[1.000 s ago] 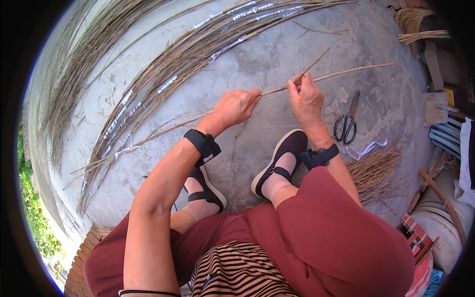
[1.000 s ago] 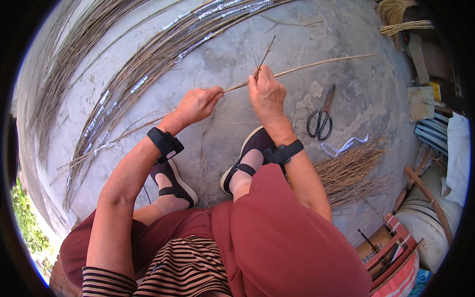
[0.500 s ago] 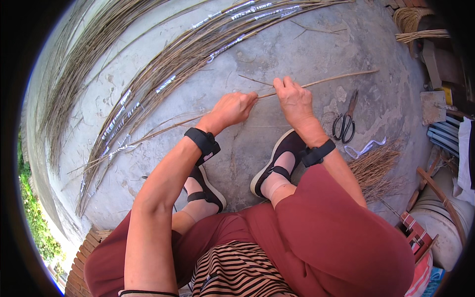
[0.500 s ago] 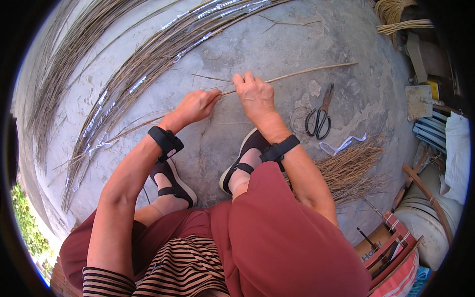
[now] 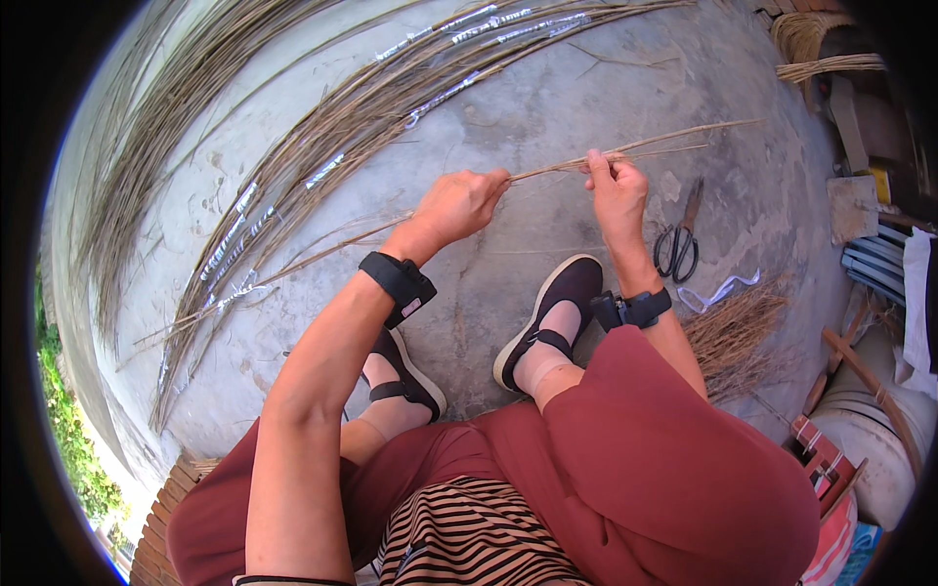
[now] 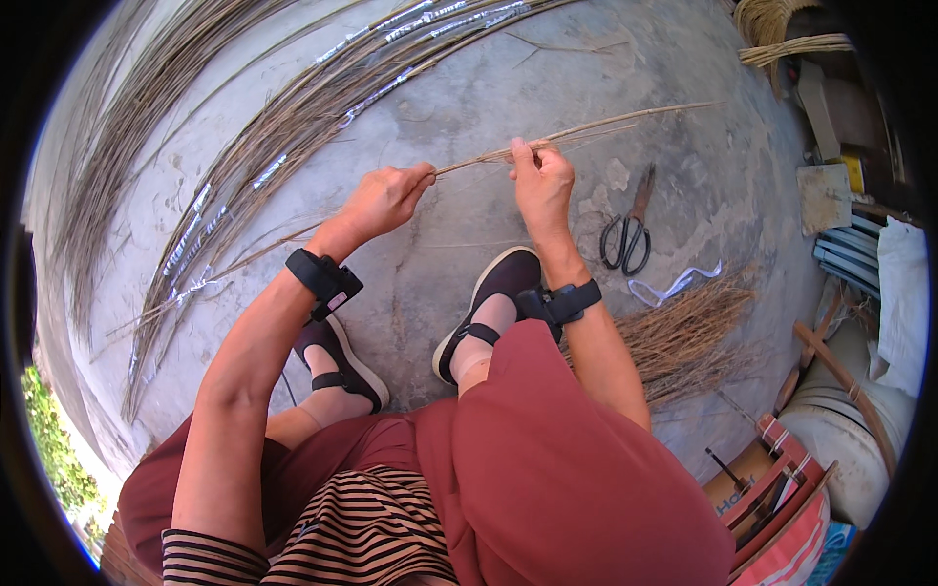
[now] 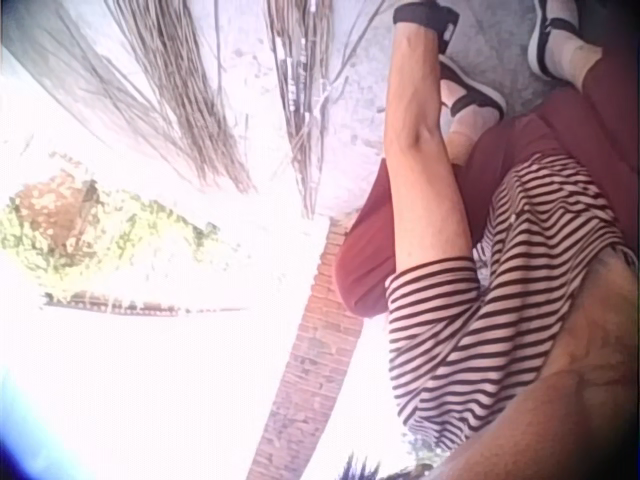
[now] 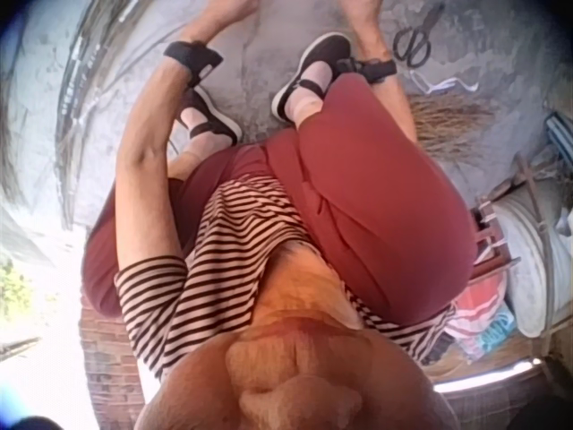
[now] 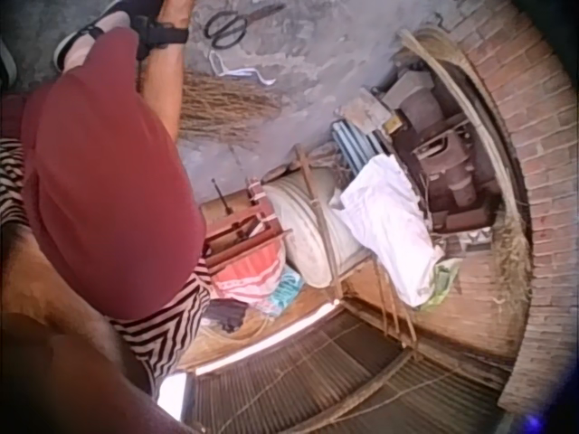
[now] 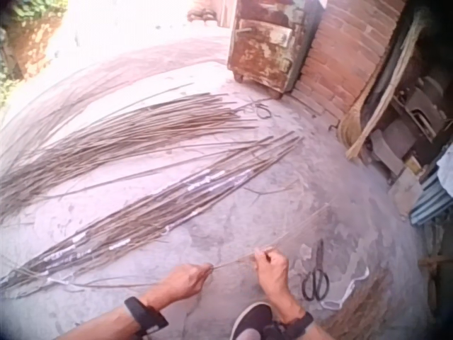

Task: The person handles long dried plant stems on the ground, then unwraps a plastic cover from a set of clear plastic bands, and begins wrapping a band tightly around the ends of a bunch of stems to bind them together.

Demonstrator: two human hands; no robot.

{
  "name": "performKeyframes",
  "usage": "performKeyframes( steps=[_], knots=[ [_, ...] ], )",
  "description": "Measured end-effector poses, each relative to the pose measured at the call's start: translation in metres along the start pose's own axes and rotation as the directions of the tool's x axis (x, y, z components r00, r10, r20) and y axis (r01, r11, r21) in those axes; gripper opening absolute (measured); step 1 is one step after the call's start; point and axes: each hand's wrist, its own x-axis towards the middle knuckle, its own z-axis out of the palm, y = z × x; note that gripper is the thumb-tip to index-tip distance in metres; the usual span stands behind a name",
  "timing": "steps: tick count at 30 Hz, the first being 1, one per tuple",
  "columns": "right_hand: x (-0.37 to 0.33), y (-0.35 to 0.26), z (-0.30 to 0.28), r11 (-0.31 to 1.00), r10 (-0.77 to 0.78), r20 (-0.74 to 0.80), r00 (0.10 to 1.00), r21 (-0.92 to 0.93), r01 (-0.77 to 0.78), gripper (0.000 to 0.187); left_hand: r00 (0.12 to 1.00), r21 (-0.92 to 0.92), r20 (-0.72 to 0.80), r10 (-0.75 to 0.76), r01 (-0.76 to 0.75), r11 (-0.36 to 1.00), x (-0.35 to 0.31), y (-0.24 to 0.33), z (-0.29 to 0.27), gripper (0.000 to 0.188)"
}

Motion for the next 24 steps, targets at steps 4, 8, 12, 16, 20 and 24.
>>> performKeyframes(
  steps=[4, 8, 12, 16, 20, 24],
  knots=[
    [0.002, 0.007, -0.005, 0.758, 0.295, 0.184, 0.938, 0.552, -0.347, 0.023, 0.997, -0.005, -0.065, 0.041, -0.041, 0.999, 0.003, 0.001, -0.006, 0.014],
    [-0.001, 0.008, -0.011, 0.545, 0.32, 0.345, 0.882, 0.695, -0.47, 0.02, 0.995, 0.006, -0.076, 0.058, -0.058, 0.998, 0.004, 0.004, -0.012, 0.014],
    [-0.01, -0.01, -0.003, 0.918, 0.086, 0.029, 0.996, 0.386, -0.09, 0.011, 0.999, -0.009, -0.048, 0.015, -0.016, 1.0, 0.003, 0.006, -0.013, 0.014],
    [-0.013, -0.025, 0.003, 0.707, -0.584, 0.086, 0.807, -0.436, 0.557, 0.008, 0.999, -0.003, -0.017, -0.032, 0.032, 0.999, 0.005, 0.01, -0.014, 0.015],
    [-0.013, -0.024, 0.001, 0.709, -0.554, 0.074, 0.829, -0.481, 0.516, 0.011, 0.999, 0.003, -0.014, -0.032, 0.032, 0.999, 0.01, 0.015, -0.013, 0.015],
    [-0.011, -0.02, 0.002, 0.71, -0.557, 0.044, 0.83, -0.494, 0.502, 0.01, 0.997, 0.028, -0.045, -0.057, 0.059, 0.998, 0.014, 0.019, -0.013, 0.016]
  ],
)
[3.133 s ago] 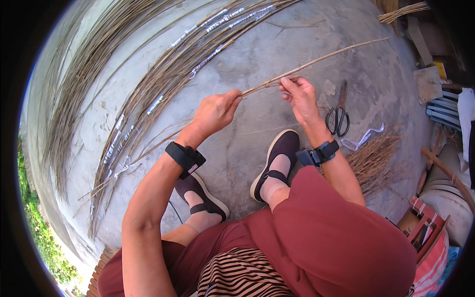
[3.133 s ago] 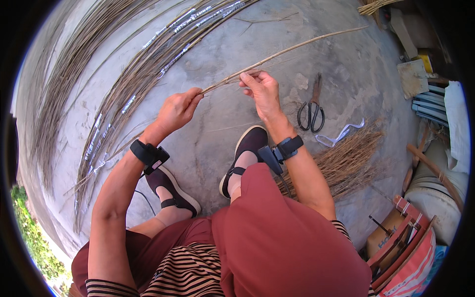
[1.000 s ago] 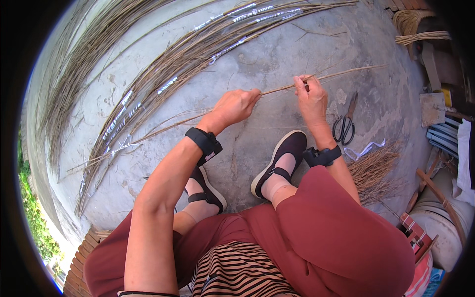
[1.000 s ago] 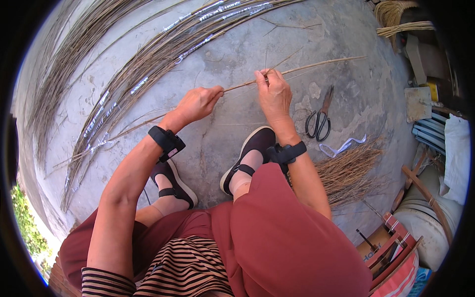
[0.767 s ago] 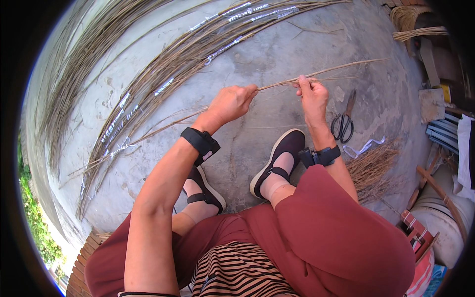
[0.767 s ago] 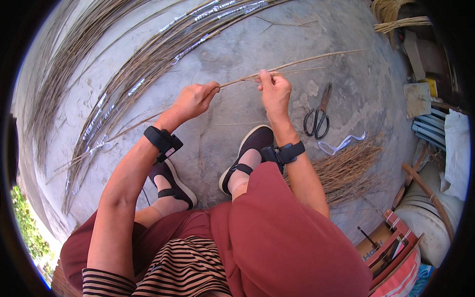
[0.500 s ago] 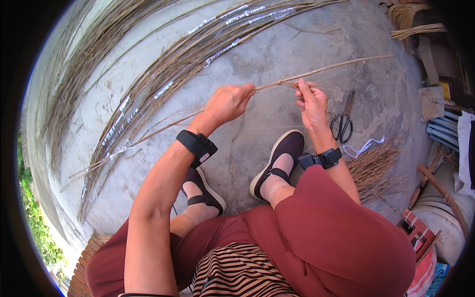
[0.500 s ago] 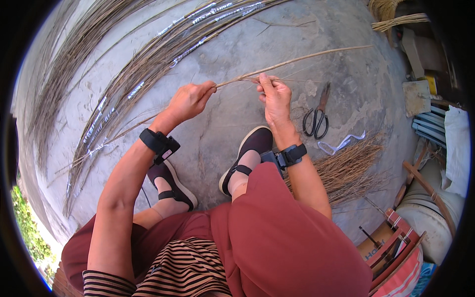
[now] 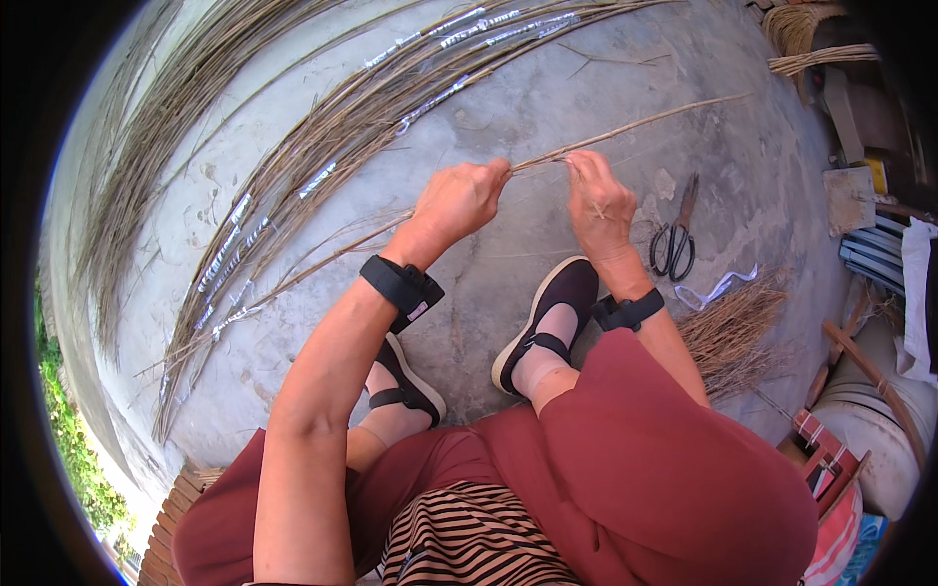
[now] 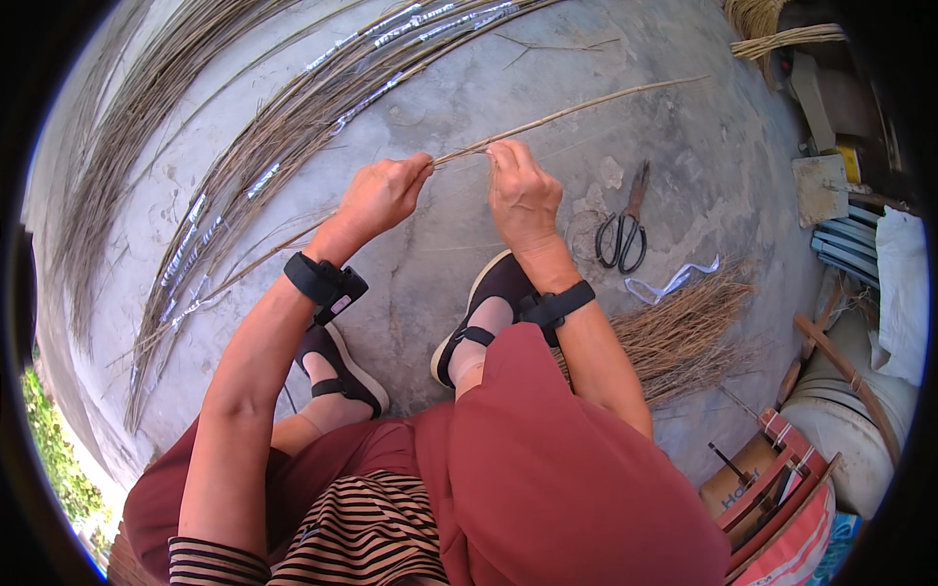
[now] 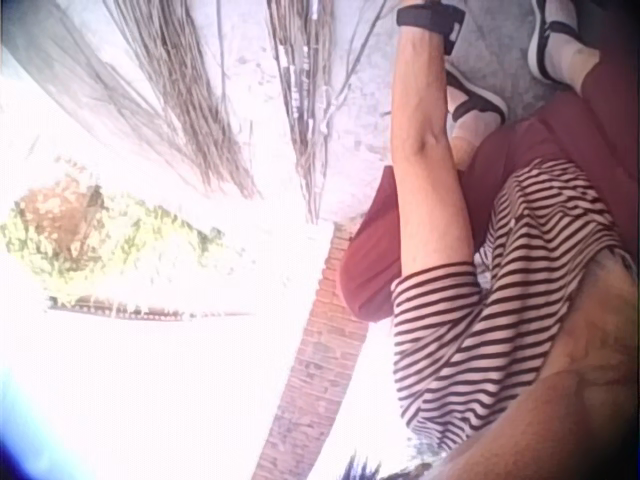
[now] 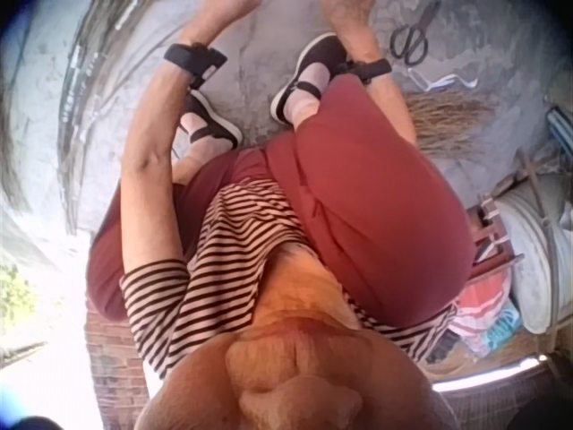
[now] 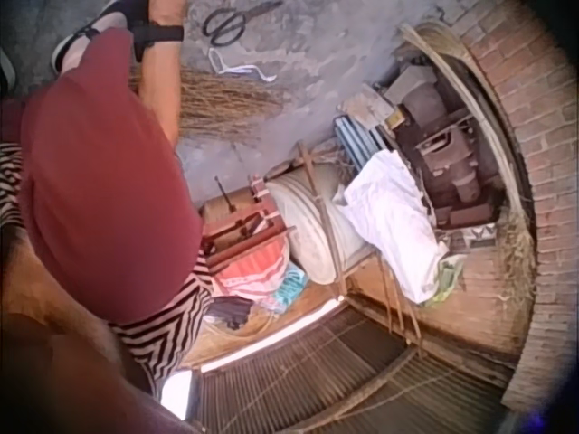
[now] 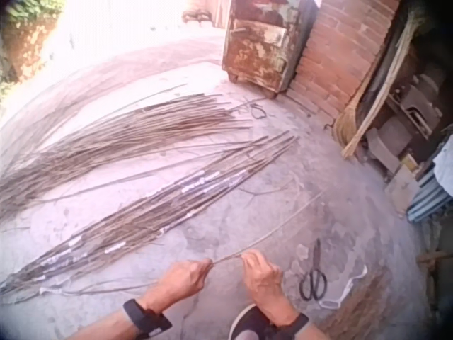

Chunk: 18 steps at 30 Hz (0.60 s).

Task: The person handles long dried plant stems on the ground, then unwraps a plastic cover from a set of clear plastic bands, and begins wrapping a band tightly around the ends of a bunch of stems to bind them together.

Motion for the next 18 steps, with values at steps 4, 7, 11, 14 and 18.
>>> performKeyframes(
  steps=[4, 7, 11, 14, 18],
  knots=[
    [-0.003, 0.005, 0.001, 0.998, -0.049, -0.044, 0.998, 0.043, 0.051, 0.013, 0.998, -0.033, -0.06, -0.024, 0.022, 0.999, 0.002, 0.004, 0.0, 0.017],
    [-0.003, -0.003, 0.001, 0.998, -0.062, -0.061, 0.996, 0.013, 0.063, 0.015, 0.999, -0.047, 0.009, -0.05, 0.05, 0.998, -0.001, 0.001, -0.001, 0.016],
    [-0.008, -0.01, 0.002, 0.999, -0.031, -0.031, 0.999, 0.009, 0.031, 0.023, 0.999, -0.06, -0.013, -0.042, 0.041, 0.997, 0.0, 0.0, -0.002, 0.016],
    [-0.011, -0.007, 0.006, 0.994, 0.026, -0.129, 0.991, 0.113, -0.011, 0.031, 0.996, -0.01, -0.079, -0.032, 0.031, 0.999, 0.0, -0.005, -0.009, 0.015],
    [-0.005, 0.017, 0.0, 0.521, 0.555, 0.091, 0.827, 0.737, -0.43, 0.025, 0.995, 0.025, -0.103, 0.012, -0.01, 1.0, 0.002, -0.006, -0.012, 0.012]
  ],
)
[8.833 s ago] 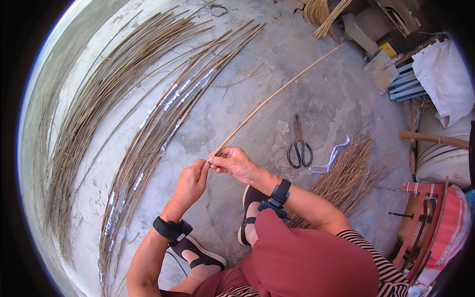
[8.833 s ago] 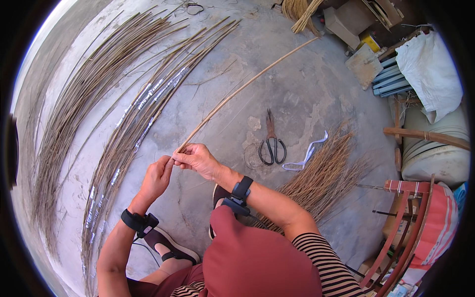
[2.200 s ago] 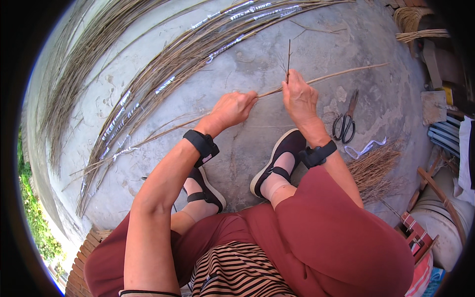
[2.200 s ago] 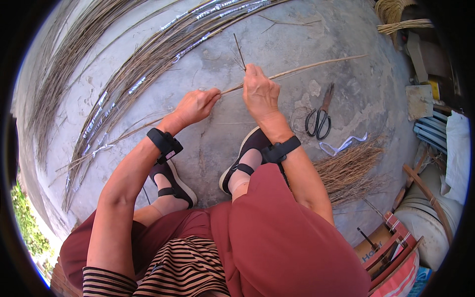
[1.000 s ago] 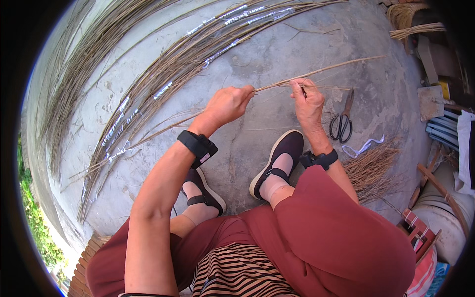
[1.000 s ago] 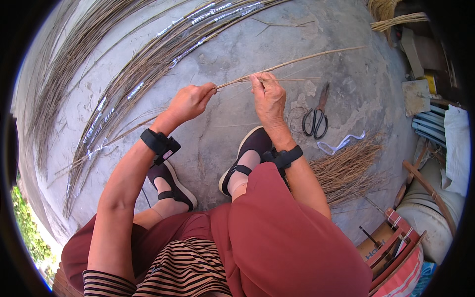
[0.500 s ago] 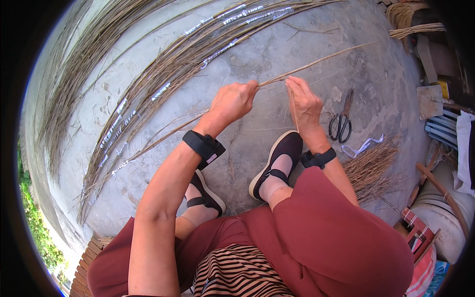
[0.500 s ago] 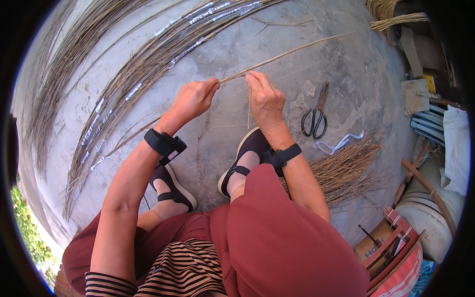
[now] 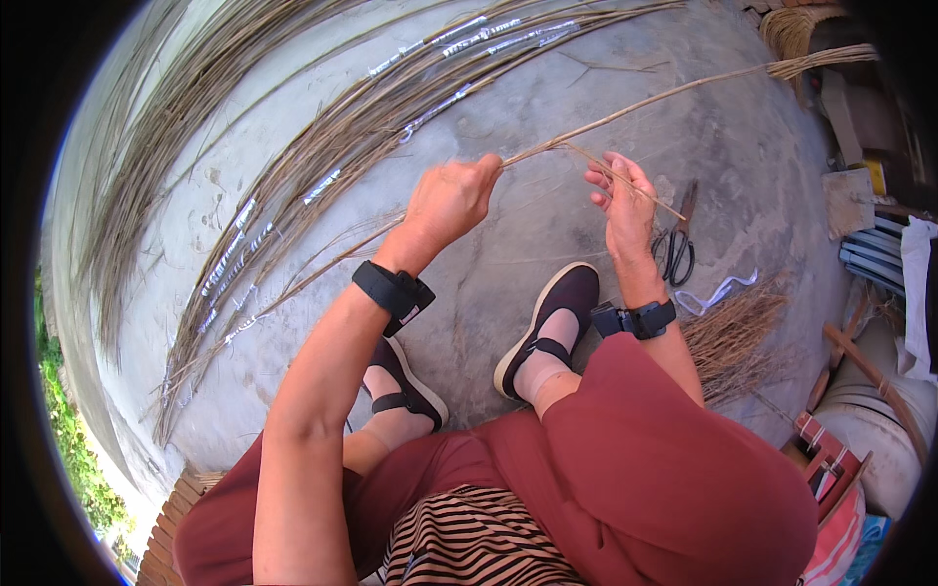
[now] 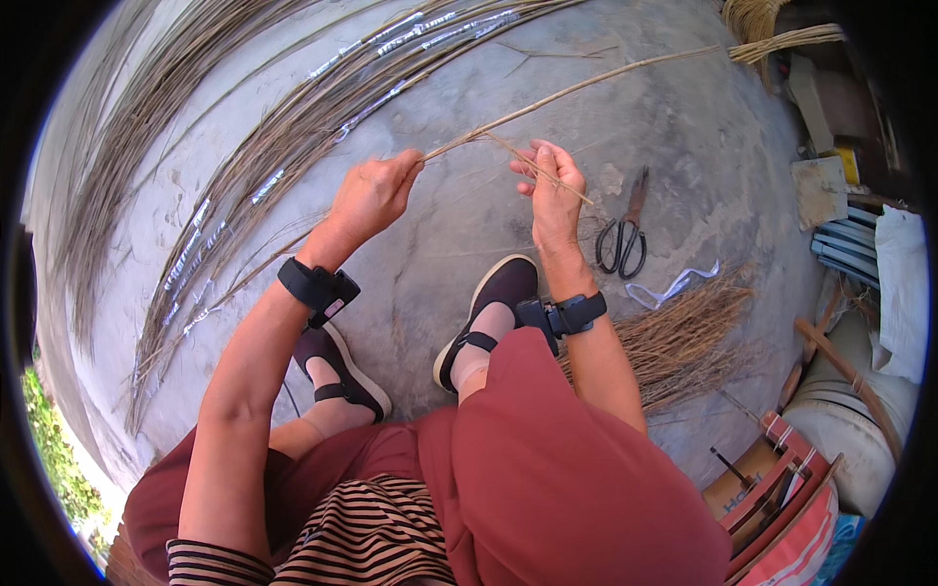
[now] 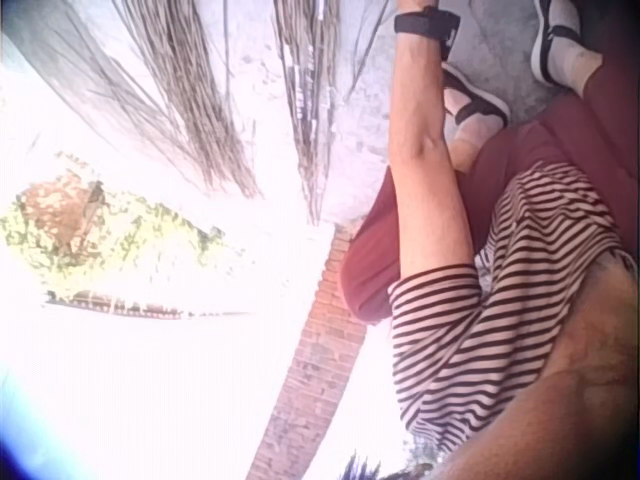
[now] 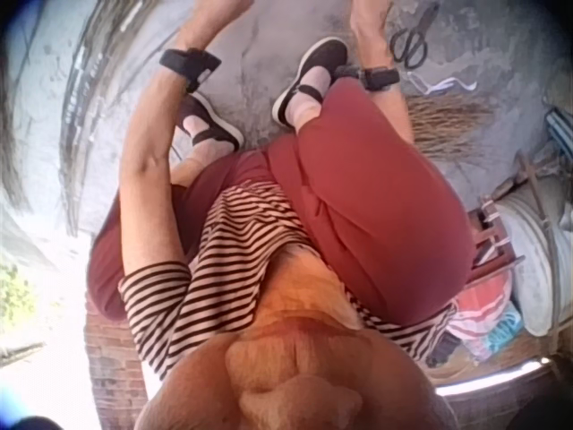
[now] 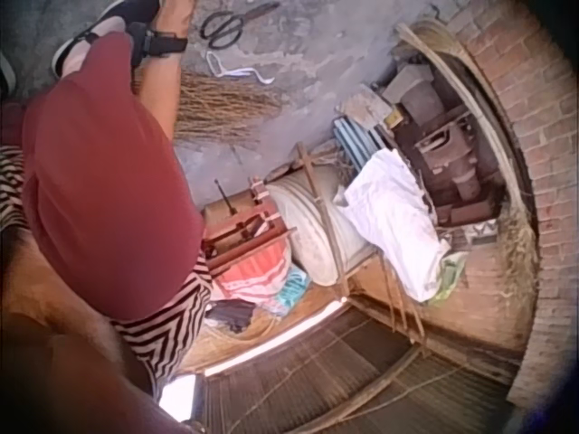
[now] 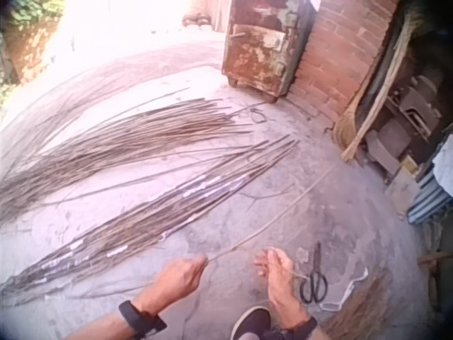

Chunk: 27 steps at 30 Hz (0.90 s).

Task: The person handles long dried plant stems on the ground, then unwraps a plastic cover from a set of clear plastic bands, and begins wrapping a band tightly around the ends of a bunch of stems to bind them together.

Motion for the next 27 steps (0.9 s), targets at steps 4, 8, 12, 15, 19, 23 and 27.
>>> performKeyframes(
  steps=[4, 8, 12, 15, 19, 23, 27],
  knots=[
    [0.025, -0.015, -0.018, 0.624, 0.523, 0.363, 0.771, 0.454, -0.636, 0.04, 0.999, 0.067, -0.009, 0.043, -0.043, 0.997, -0.007, 0.003, 0.005, 0.01],
    [0.028, -0.025, -0.016, 0.738, 0.513, 0.532, 0.674, 0.128, -0.663, 0.03, 0.999, 0.063, -0.01, 0.045, -0.044, 0.997, -0.009, 0.003, 0.009, 0.011],
    [0.017, -0.03, -0.005, 0.862, 0.48, 0.499, 0.721, -0.118, -0.493, 0.021, 1.0, 0.013, 0.009, 0.009, -0.01, 1.0, -0.008, 0.003, 0.009, 0.011],
    [0.01, -0.009, 0.004, 0.957, 0.287, 0.482, 0.828, -0.1, -0.273, 0.02, 1.0, -0.004, 0.001, 0.011, -0.011, 1.0, -0.006, 0.002, 0.009, 0.011],
    [-0.003, -0.013, 0.016, 0.888, 0.4, 0.416, 0.817, 0.047, -0.458, 0.019, 0.998, -0.048, -0.062, 0.028, -0.031, 0.998, -0.004, 0.006, 0.007, 0.012],
    [-0.007, -0.003, 0.027, 0.83, 0.431, 0.243, 0.869, 0.271, -0.488, 0.02, 0.995, -0.03, -0.094, 0.021, -0.024, 0.999, 0.0, 0.018, 0.01, 0.012],
    [0.016, 0.007, 0.015, 0.792, 0.457, 0.026, 0.889, 0.442, -0.42, 0.02, 1.0, 0.002, -0.006, 0.018, -0.018, 1.0, -0.004, 0.016, 0.015, 0.01]
  ],
)
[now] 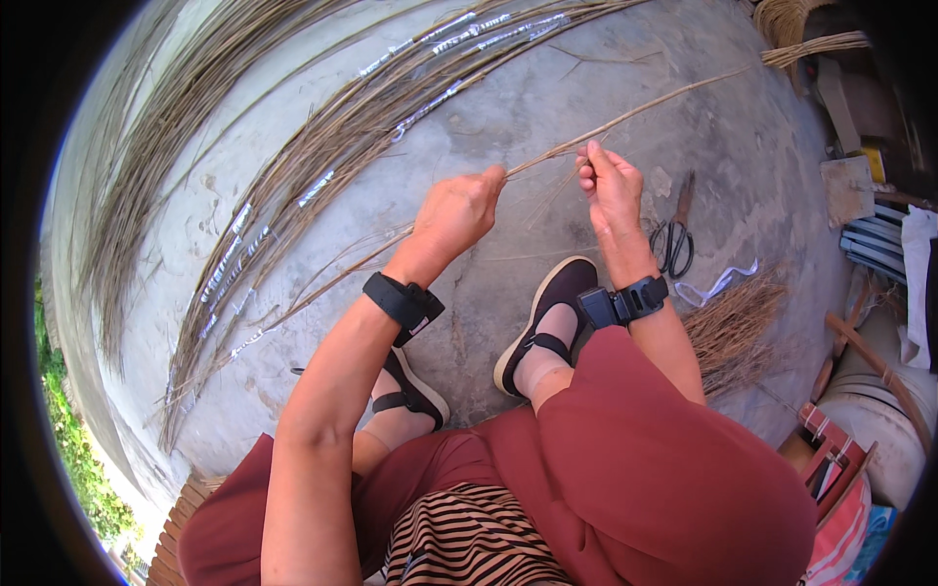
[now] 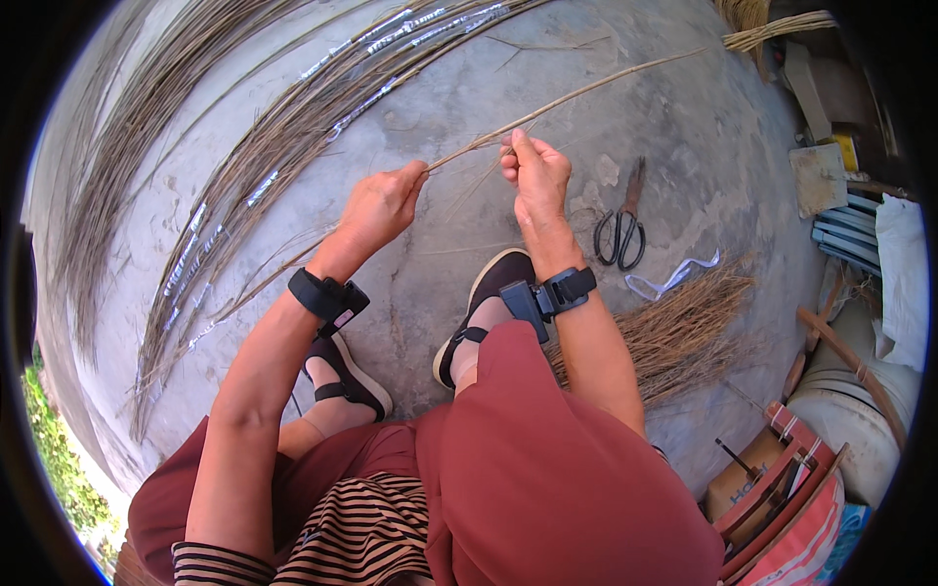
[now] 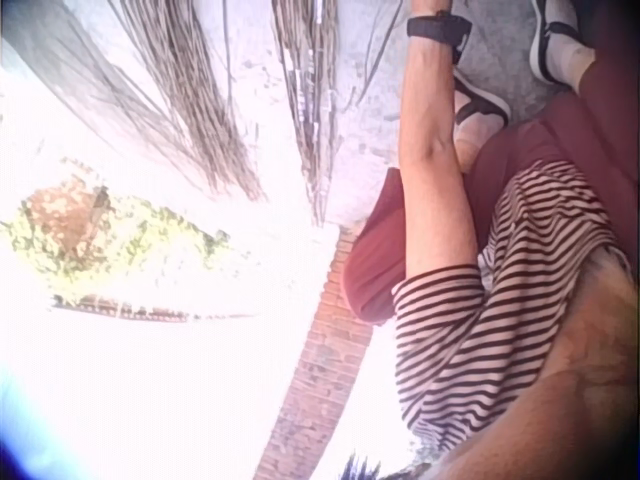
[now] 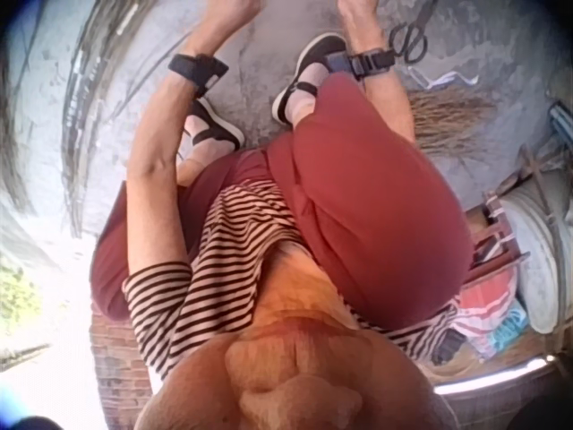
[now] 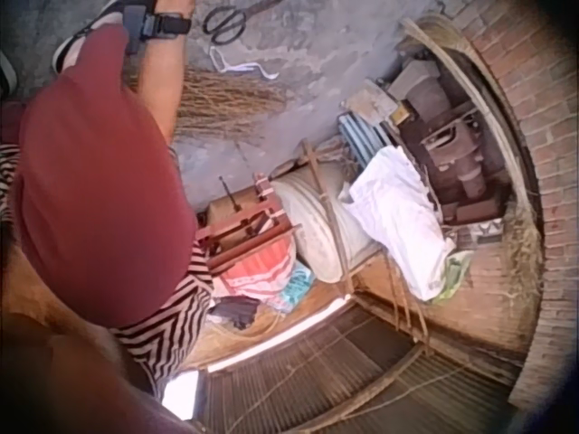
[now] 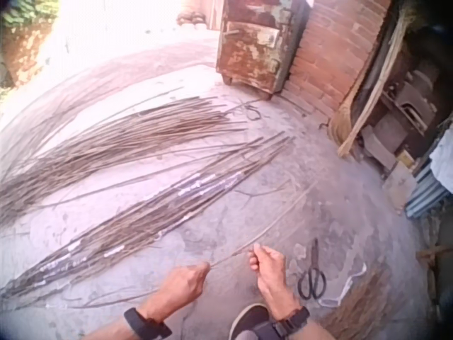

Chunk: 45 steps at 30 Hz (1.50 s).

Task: The person handles long dried plant stems on the ground, then unwraps a plastic cover from a set of clear plastic bands, and begins wrapping a band tightly around the ends of a bunch of stems to bind them together.

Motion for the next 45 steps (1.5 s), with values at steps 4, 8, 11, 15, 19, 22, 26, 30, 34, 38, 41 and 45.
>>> performKeyframes(
  steps=[4, 8, 11, 15, 19, 22, 26, 30, 34, 38, 41, 45],
  knots=[
    [-0.009, -0.01, -0.007, 0.986, 0.059, 0.063, 0.996, -0.161, -0.048, 0.021, 1.0, -0.019, -0.023, -0.014, 0.014, 1.0, -0.003, -0.01, -0.002, 0.011],
    [0.0, -0.005, -0.034, 0.998, 0.057, -0.011, 0.998, -0.009, -0.057, 0.017, 1.0, -0.004, 0.01, -0.003, 0.003, 1.0, -0.003, -0.016, -0.005, 0.011],
    [0.028, -0.02, -0.086, 0.98, 0.044, -0.185, 0.982, 0.2, -0.006, 0.015, 1.0, -0.037, -0.024, -0.014, 0.013, 0.999, -0.002, -0.023, -0.005, 0.011],
    [0.037, -0.055, -0.097, 0.968, -0.018, -0.139, 0.99, 0.245, 0.052, 0.017, 0.999, -0.064, 0.035, 0.02, -0.017, 0.998, 0.001, -0.016, 0.006, 0.012],
    [-0.041, -0.083, 0.03, 0.913, -0.174, 0.648, 0.742, -0.176, 0.368, 0.034, 0.994, -0.083, 0.086, -0.067, 0.074, 0.994, -0.01, -0.013, 0.006, 0.014],
    [-0.035, -0.059, 0.008, 0.865, -0.204, 0.55, 0.81, -0.285, 0.412, 0.029, 0.995, -0.071, 0.101, -0.005, 0.013, 0.997, -0.011, -0.02, 0.007, 0.013],
    [-0.028, -0.065, -0.088, 0.824, -0.2, 0.132, 0.971, -0.514, 0.24, 0.02, 0.996, -0.12, 0.088, -0.015, 0.025, 0.992, -0.009, -0.016, 0.004, 0.014],
    [-0.028, -0.076, -0.211, 0.725, -0.195, -0.199, 0.96, -0.689, 0.005, 0.021, 0.993, -0.124, 0.116, -0.022, 0.036, 0.992, -0.01, -0.016, 0.01, 0.014],
    [-0.046, -0.056, -0.275, 0.221, -0.057, -0.119, 0.991, -0.97, -0.104, 0.022, 0.994, -0.102, 0.111, -0.007, 0.019, 0.995, -0.01, -0.02, 0.021, 0.014],
    [-0.07, -0.021, -0.271, -0.19, -0.068, 0.028, 0.997, -0.982, 0.014, 0.024, 0.991, -0.068, 0.126, -0.043, 0.052, 0.996, -0.009, -0.028, 0.027, 0.015],
    [-0.069, -0.017, -0.271, -0.123, -0.188, 0.065, 0.98, -0.992, 0.043, 0.02, 0.991, -0.07, 0.128, -0.032, 0.041, 0.997, -0.005, -0.032, 0.031, 0.016],
    [-0.06, -0.027, -0.232, 0.261, -0.218, 0.134, 0.967, -0.946, 0.19, 0.014, 0.976, -0.019, 0.187, -0.109, 0.114, 0.993, -0.007, -0.033, 0.032, 0.017]
  ],
)
